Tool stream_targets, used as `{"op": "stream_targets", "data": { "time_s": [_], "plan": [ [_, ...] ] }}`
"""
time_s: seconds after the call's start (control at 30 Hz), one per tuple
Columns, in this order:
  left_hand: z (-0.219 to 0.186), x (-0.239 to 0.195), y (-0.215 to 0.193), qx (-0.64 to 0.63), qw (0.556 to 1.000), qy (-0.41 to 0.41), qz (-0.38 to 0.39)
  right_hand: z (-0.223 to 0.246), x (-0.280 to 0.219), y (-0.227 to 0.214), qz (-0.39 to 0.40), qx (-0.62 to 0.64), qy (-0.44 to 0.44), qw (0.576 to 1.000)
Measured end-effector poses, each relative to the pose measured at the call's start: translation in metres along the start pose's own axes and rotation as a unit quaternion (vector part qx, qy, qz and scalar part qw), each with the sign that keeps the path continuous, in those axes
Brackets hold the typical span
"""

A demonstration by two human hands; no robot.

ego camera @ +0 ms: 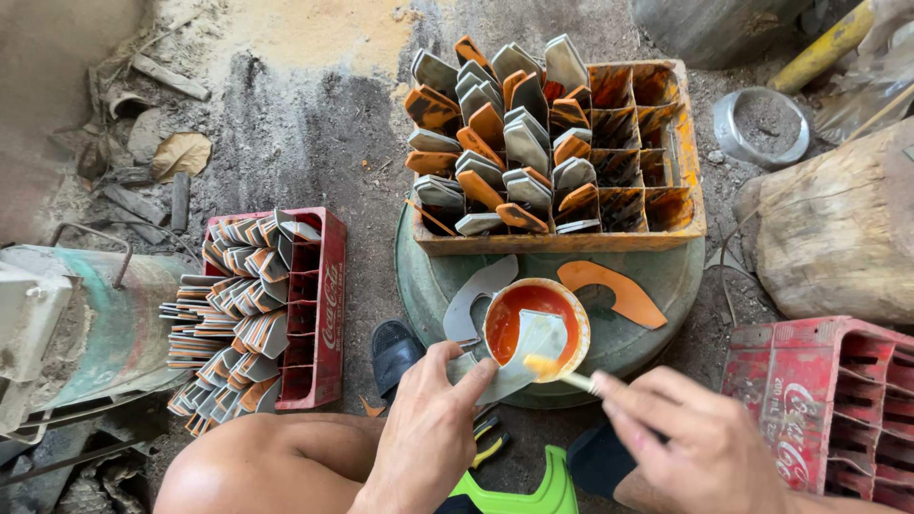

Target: The person sits on the ground and uses a toothbrush to apply orange paint to small, curved metal pieces. They pick up each piece from a wooden crate, paint it, and place it back into the crate.

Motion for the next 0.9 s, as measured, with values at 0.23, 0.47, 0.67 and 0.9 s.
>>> {"op": "stream_targets", "data": {
  "time_s": [0.23, 0.47, 0.67, 0.9],
  "plan": [
    [-0.003, -0.002, 0.001, -0.018, 1.0, 0.019, -0.004, -0.015, 0.006, -0.011, -0.068, -0.148, 0.075, 0.984],
    [-0.004, -0.002, -0.002, -0.005, 1.0, 0.022, -0.004, 0.0, 0.007, -0.006, -0.042, -0.152, 0.015, 0.987],
    [-0.01, -0.004, -0.003, 0.008, 0.997, 0.067, -0.025, -0.023, 0.0, 0.021, 0.105, -0.143, 0.082, 0.981],
    [-0.016, -0.006, 0.005, 0.011, 0.996, 0.088, 0.007, -0.023, 0.013, -0.024, -0.039, -0.167, 0.076, 0.982]
  ]
}}
Point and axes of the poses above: each hand's wrist, its own x-axis towards the middle knuckle, its own y-axis out of the palm, z = x × y, the point moved 10 cm from there along x, towards the middle knuckle, and after that the axes turned 6 degrees about -z, right-handed, at the moved point
